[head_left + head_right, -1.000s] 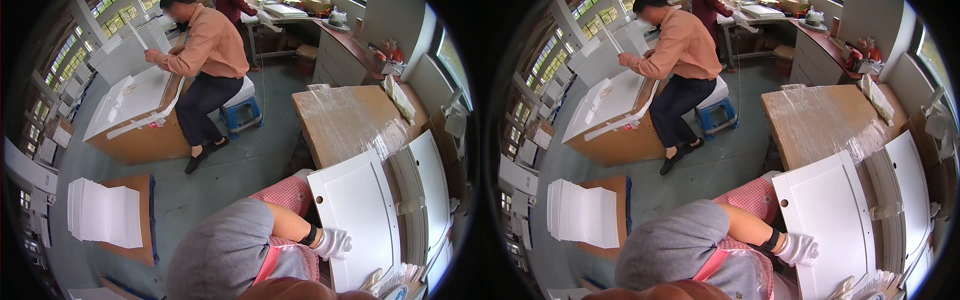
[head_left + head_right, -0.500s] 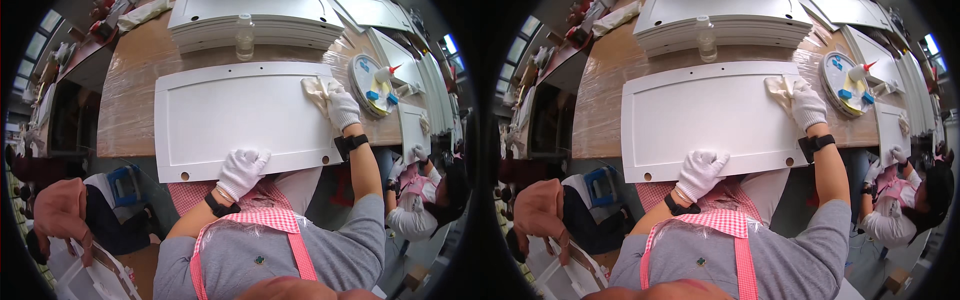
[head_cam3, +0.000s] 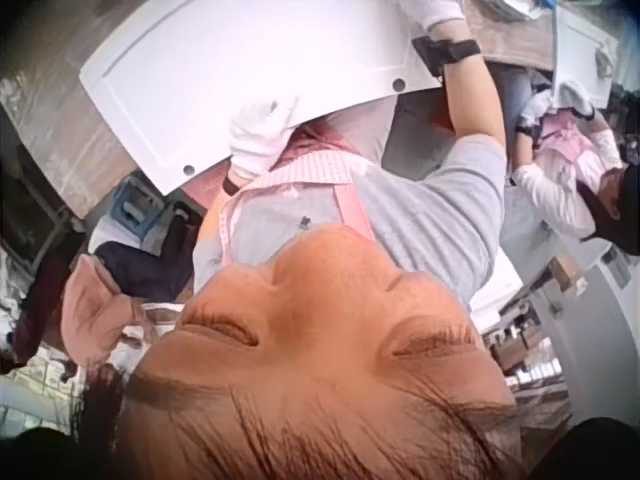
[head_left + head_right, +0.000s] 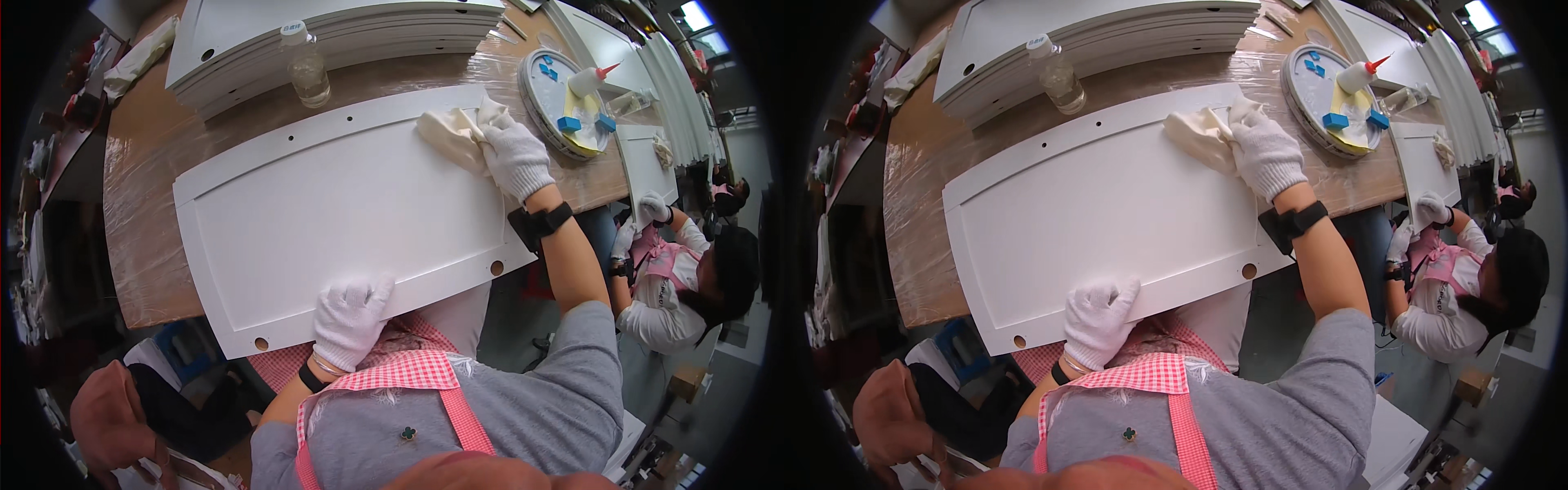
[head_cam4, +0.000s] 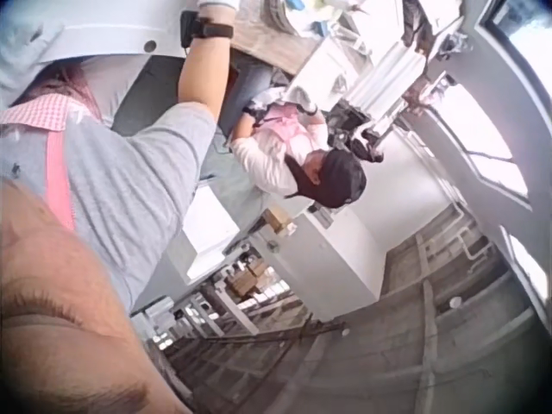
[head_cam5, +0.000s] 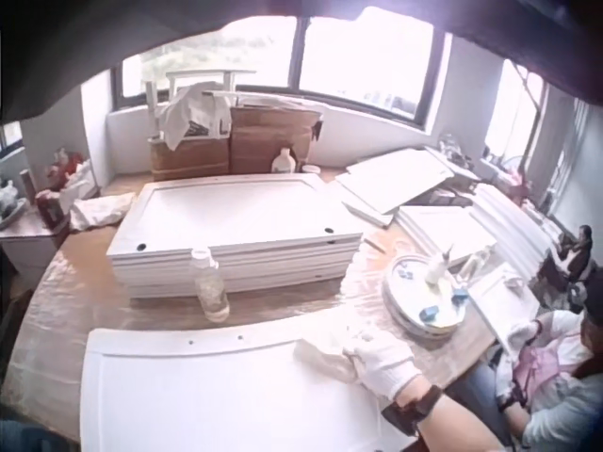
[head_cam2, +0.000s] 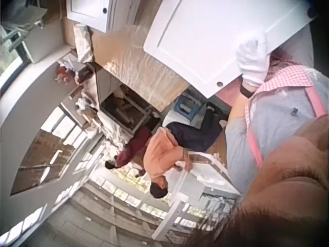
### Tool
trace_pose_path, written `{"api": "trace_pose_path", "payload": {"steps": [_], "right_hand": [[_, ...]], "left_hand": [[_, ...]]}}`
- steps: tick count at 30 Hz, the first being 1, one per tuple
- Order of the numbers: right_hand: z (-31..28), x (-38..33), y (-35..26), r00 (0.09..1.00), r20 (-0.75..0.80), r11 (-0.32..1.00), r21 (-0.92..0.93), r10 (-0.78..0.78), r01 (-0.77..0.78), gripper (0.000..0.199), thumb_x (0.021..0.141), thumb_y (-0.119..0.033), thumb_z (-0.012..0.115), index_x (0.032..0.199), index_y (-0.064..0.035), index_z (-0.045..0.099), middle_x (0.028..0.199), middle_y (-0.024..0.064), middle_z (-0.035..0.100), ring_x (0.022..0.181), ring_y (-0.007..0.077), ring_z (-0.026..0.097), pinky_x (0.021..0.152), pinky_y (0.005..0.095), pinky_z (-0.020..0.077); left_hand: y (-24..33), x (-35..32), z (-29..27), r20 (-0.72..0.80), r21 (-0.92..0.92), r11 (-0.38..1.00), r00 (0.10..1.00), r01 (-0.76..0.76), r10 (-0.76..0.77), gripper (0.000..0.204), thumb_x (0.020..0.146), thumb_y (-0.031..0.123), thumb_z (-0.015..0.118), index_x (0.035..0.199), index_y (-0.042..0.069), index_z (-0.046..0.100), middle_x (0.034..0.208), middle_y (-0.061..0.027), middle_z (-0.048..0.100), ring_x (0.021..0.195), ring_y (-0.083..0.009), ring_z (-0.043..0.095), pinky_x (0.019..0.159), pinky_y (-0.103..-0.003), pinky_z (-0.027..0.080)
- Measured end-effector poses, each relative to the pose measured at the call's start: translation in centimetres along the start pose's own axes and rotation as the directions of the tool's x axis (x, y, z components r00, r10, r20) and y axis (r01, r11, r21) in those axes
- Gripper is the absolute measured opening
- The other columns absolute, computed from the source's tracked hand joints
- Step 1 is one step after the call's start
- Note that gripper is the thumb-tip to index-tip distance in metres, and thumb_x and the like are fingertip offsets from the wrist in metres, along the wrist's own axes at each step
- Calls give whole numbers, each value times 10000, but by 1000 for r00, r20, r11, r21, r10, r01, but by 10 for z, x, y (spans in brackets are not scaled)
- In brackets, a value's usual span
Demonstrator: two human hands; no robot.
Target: Sanding and cleaning white cabinet doors in a manufacturing setting.
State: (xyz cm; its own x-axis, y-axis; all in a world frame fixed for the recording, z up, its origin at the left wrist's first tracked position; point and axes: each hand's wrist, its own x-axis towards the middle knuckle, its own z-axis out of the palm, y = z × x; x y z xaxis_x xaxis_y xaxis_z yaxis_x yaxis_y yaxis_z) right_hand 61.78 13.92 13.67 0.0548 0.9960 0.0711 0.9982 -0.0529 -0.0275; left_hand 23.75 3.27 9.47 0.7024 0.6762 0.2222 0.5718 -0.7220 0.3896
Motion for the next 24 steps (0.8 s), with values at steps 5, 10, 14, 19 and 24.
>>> {"api": "trace_pose_path", "payload": {"steps": [5,10,14,19,24], "right_hand": [[-4,-54,9,1000,-8,997,80,14,-13,203,946,-247,669,1093,-140,759,1092,115,687,974,345,694,826,485,585],[21,74,23,996,-75,999,0,38,-38,280,996,-302,604,1107,-88,748,1169,175,700,1059,395,690,884,496,569],[16,27,16,993,-116,998,50,33,-28,256,1006,-286,600,1060,-75,734,1139,182,700,1030,393,695,865,497,575],[-1,-104,7,997,-56,993,106,56,-50,188,929,-205,694,1098,-134,740,1093,84,666,947,340,679,795,481,582],[5,20,13,993,-63,995,10,98,-97,231,964,-225,641,1120,-101,757,1118,152,706,980,377,710,824,483,586]], "left_hand": [[-3,0,-2,-19,-4,1000,999,-29,29,645,707,282,895,1310,132,722,967,-62,535,823,-281,571,650,-446,466],[0,-1,-4,19,37,999,1000,-15,14,647,711,301,888,1319,152,724,974,-44,533,886,-271,563,716,-441,458],[3,-3,-3,29,82,997,1000,9,-11,647,717,315,881,1329,172,725,983,-29,533,932,-263,556,774,-443,444],[-1,-3,-2,23,37,999,1000,-9,8,679,703,313,885,1344,162,719,1004,-26,532,918,-265,550,748,-443,424],[-2,0,-3,20,31,999,999,-34,33,680,681,306,893,1322,153,726,974,-30,531,896,-269,551,732,-444,429]]}}
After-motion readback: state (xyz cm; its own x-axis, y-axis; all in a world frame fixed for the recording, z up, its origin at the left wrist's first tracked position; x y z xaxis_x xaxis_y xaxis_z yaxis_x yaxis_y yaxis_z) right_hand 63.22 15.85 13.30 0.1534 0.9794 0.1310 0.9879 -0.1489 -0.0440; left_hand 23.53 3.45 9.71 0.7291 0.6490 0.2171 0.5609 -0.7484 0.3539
